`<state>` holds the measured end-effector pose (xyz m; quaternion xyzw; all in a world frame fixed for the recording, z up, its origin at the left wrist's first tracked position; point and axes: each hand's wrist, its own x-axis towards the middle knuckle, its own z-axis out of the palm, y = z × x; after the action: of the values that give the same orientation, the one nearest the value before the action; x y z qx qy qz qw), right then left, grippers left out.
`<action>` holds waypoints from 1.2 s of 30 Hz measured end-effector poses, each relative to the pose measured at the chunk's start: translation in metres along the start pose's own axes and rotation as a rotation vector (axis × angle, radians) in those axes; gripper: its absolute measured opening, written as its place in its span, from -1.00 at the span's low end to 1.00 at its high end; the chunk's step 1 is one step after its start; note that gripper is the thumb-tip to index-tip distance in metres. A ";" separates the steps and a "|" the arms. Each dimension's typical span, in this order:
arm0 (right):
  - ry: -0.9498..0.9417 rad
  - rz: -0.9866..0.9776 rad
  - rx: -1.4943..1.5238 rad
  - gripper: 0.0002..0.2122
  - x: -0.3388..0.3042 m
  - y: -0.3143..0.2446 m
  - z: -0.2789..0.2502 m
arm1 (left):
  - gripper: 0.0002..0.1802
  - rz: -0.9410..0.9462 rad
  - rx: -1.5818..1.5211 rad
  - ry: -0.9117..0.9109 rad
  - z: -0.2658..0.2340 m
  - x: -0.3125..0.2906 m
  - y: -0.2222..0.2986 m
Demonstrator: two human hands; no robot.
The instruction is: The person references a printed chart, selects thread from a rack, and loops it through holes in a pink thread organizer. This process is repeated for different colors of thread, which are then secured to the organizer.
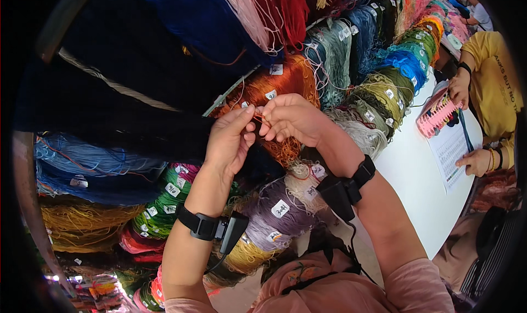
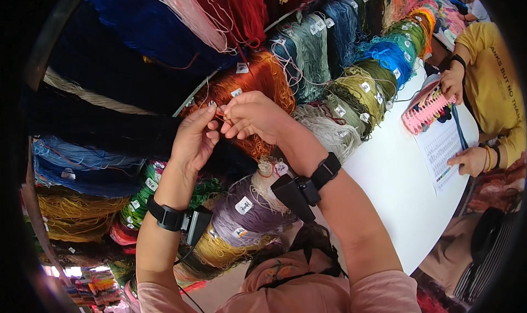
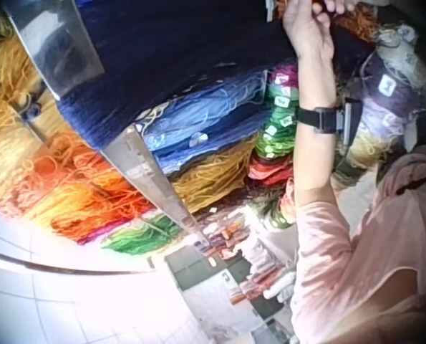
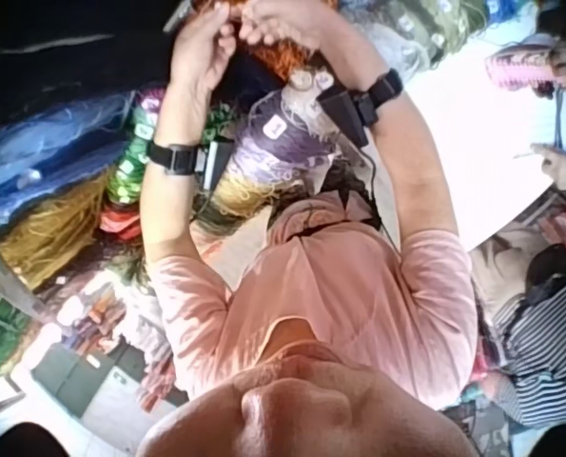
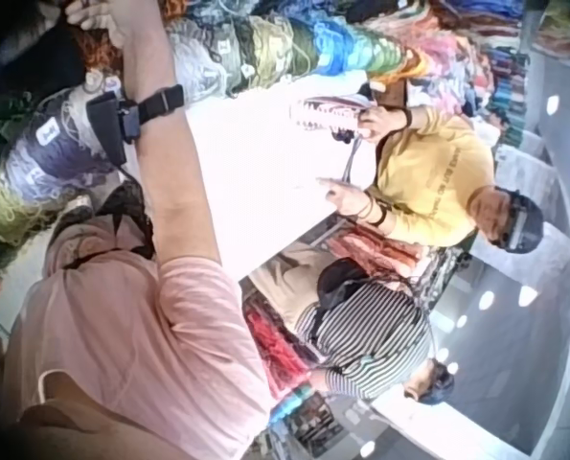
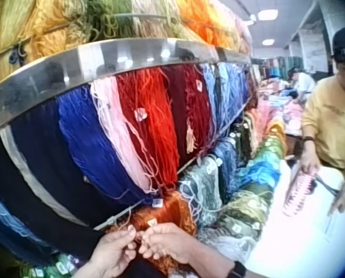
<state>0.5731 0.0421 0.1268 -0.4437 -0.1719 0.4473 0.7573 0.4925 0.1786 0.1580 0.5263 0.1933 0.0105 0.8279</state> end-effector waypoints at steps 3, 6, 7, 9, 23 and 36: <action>-0.059 0.029 -0.009 -0.91 0.002 0.001 -0.001 | -0.89 0.016 -0.056 -0.055 0.004 -0.003 0.000; -0.014 -0.171 -0.134 -0.84 0.008 0.008 0.004 | -0.90 0.128 -0.093 0.053 0.008 -0.008 0.002; -0.036 -0.166 -0.135 -0.84 0.011 0.009 0.003 | -0.90 0.141 -0.094 0.072 0.006 -0.012 0.005; -0.096 -0.200 -0.060 -0.75 0.012 0.010 0.004 | -0.90 0.224 0.147 0.106 -0.002 -0.022 0.012; 0.082 -0.180 -0.590 -0.73 -0.048 -0.018 0.052 | -0.94 0.962 -0.647 0.969 -0.311 -0.622 -0.089; -1.264 -0.175 -0.769 -0.88 -0.177 0.374 0.624 | -0.85 0.075 0.672 1.160 -0.354 -0.804 -0.111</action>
<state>-0.1289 0.2958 0.1839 -0.3202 -0.7537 0.4637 0.3383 -0.3887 0.2590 0.1778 0.6709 0.5813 0.2597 0.3802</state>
